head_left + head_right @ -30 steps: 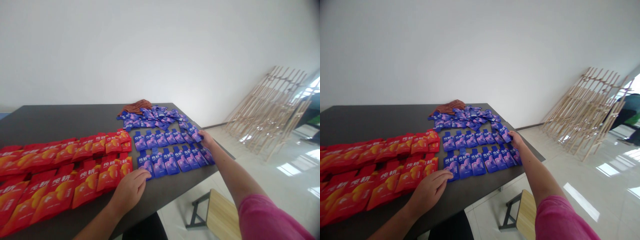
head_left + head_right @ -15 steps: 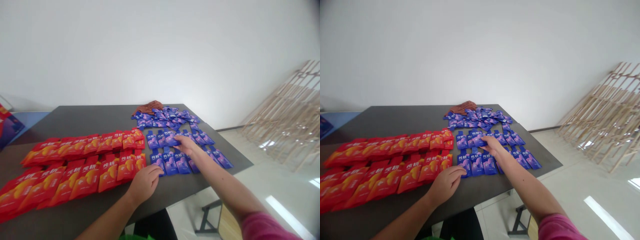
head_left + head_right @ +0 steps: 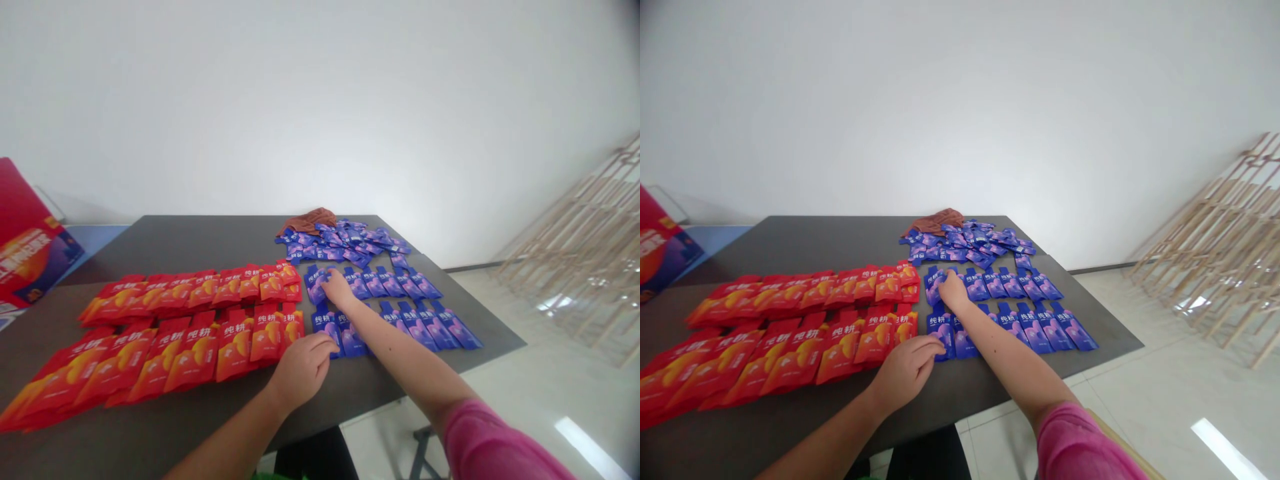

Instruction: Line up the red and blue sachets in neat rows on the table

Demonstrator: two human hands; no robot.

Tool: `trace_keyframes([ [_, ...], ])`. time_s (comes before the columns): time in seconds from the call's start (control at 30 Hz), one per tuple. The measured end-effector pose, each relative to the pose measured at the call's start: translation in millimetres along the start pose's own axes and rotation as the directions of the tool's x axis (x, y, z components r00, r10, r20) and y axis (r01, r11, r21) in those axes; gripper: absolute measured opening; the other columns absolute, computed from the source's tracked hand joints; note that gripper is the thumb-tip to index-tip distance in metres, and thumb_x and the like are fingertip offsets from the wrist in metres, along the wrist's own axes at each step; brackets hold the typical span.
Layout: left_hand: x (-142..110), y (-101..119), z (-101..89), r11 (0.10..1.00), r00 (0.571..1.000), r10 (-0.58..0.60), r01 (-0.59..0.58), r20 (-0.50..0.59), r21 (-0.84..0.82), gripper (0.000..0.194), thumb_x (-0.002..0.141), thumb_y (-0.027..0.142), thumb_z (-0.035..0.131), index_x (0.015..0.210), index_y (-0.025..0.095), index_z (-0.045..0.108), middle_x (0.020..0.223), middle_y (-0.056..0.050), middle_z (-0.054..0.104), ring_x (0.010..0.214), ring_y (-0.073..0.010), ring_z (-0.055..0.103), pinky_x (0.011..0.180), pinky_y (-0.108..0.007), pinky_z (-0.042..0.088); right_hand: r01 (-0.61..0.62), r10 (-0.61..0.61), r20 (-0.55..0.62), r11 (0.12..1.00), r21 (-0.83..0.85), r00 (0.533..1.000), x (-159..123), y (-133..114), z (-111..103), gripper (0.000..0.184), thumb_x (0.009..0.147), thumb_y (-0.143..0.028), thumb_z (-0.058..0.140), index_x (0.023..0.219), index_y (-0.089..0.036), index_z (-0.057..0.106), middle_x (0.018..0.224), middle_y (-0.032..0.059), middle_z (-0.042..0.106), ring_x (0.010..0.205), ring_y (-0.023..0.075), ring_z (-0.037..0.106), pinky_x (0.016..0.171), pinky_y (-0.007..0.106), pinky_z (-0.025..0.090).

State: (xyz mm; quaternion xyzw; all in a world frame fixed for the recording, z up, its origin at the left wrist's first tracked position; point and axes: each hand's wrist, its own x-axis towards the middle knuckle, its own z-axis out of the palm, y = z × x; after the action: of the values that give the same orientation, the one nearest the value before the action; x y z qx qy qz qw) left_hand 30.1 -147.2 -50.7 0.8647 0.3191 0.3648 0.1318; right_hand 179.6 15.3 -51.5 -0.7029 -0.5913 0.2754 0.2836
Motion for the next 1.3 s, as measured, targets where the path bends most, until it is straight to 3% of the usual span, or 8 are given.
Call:
trace_keyframes([
  [0.13, 0, 0, 1.9, 1.000, 0.999, -0.009, 0.009, 0.031, -0.021, 0.026, 0.087, 0.006, 0.047, 0.099, 0.019, 0.066, 0.101, -0.005, 0.070, 0.095, -0.0198, 0.065, 0.083, -0.034, 0.052, 0.067, -0.086, -0.078, 0.973, -0.219, 0.993, -6, 2, -6, 0.045, 0.083, -0.025, 0.066, 0.125, -0.014, 0.056, 0.129, 0.0202, 0.056, 0.126, 0.0334, 0.048, 0.105, 0.046, 0.035],
  [0.23, -1, 1, 2.8, 0.999, 0.999, -0.017, 0.019, 0.044, -0.037, 0.028, 0.087, 0.005, 0.047, 0.099, 0.020, 0.066, 0.101, -0.004, 0.070, 0.096, -0.0200, 0.064, 0.084, -0.034, 0.052, 0.074, -0.118, -0.108, 0.934, -0.350, 0.987, 3, 6, -21, 0.042, 0.085, -0.027, 0.060, 0.124, -0.013, 0.058, 0.127, 0.0193, 0.057, 0.126, 0.0318, 0.049, 0.103, 0.041, 0.037],
  [0.37, -1, 2, 3.3, 0.998, 0.999, -0.023, 0.025, 0.037, -0.057, 0.029, 0.088, 0.006, 0.045, 0.100, 0.020, 0.067, 0.101, -0.004, 0.070, 0.096, -0.0198, 0.064, 0.085, -0.035, 0.051, -0.001, -0.092, -0.164, 0.871, -0.491, 0.982, 34, 20, -57, 0.035, 0.092, -0.028, 0.051, 0.123, -0.015, 0.059, 0.126, 0.0176, 0.059, 0.121, 0.0281, 0.054, 0.099, 0.038, 0.040],
  [0.5, -2, 2, 4.1, 0.997, 0.999, -0.037, 0.039, 0.033, -0.069, 0.030, 0.087, 0.007, 0.046, 0.102, 0.021, 0.068, 0.103, -0.004, 0.070, 0.097, -0.0203, 0.064, 0.085, -0.036, 0.051, -0.018, -0.095, -0.154, 0.797, -0.604, 0.983, 69, 37, -86, 0.037, 0.096, -0.036, 0.051, 0.127, -0.017, 0.055, 0.133, 0.0135, 0.055, 0.121, 0.0267, 0.053, 0.100, 0.046, 0.042],
  [0.6, -2, 1, 4.7, 0.997, 0.999, -0.037, 0.040, 0.032, -0.069, 0.030, 0.087, 0.007, 0.047, 0.103, 0.022, 0.068, 0.104, -0.004, 0.070, 0.098, -0.0208, 0.064, 0.086, -0.037, 0.051, 0.024, -0.094, -0.069, 0.743, -0.669, 0.993, 90, 45, -91, 0.041, 0.093, -0.041, 0.058, 0.127, -0.018, 0.055, 0.131, 0.0099, 0.055, 0.114, 0.0250, 0.057, 0.095, 0.049, 0.047],
  [0.8, -2, 1, 5.0, 0.998, 0.998, -0.050, 0.052, 0.046, -0.047, 0.027, 0.087, 0.007, 0.048, 0.101, 0.020, 0.067, 0.104, -0.004, 0.071, 0.095, -0.0206, 0.064, 0.086, -0.036, 0.052, 0.074, -0.050, 0.055, 0.627, -0.775, 0.997, 115, 47, -77, 0.036, 0.093, -0.036, 0.060, 0.122, -0.016, 0.057, 0.122, 0.0091, 0.060, 0.103, 0.0218, 0.062, 0.087, 0.043, 0.053],
  [1.03, -1, 1, 4.9, 0.997, 0.996, -0.067, 0.069, 0.060, -0.042, 0.026, 0.087, 0.007, 0.048, 0.100, 0.019, 0.067, 0.104, -0.005, 0.071, 0.096, -0.0209, 0.065, 0.086, -0.035, 0.052, 0.127, -0.101, 0.086, 0.545, -0.829, 0.991, 114, 41, -76, 0.036, 0.092, -0.036, 0.060, 0.123, -0.016, 0.057, 0.123, 0.0101, 0.059, 0.104, 0.0222, 0.062, 0.087, 0.043, 0.053],
  [1.3, -1, 1, 7.3, 0.996, 0.997, -0.059, 0.062, 0.053, -0.059, 0.027, 0.087, 0.006, 0.048, 0.100, 0.020, 0.067, 0.104, -0.004, 0.071, 0.096, -0.0198, 0.065, 0.088, -0.035, 0.051, 0.100, -0.153, 0.004, 0.623, -0.776, 0.988, 100, 24, -126, 0.036, 0.092, -0.035, 0.060, 0.122, -0.016, 0.057, 0.123, 0.0101, 0.059, 0.105, 0.0225, 0.061, 0.088, 0.044, 0.053],
])
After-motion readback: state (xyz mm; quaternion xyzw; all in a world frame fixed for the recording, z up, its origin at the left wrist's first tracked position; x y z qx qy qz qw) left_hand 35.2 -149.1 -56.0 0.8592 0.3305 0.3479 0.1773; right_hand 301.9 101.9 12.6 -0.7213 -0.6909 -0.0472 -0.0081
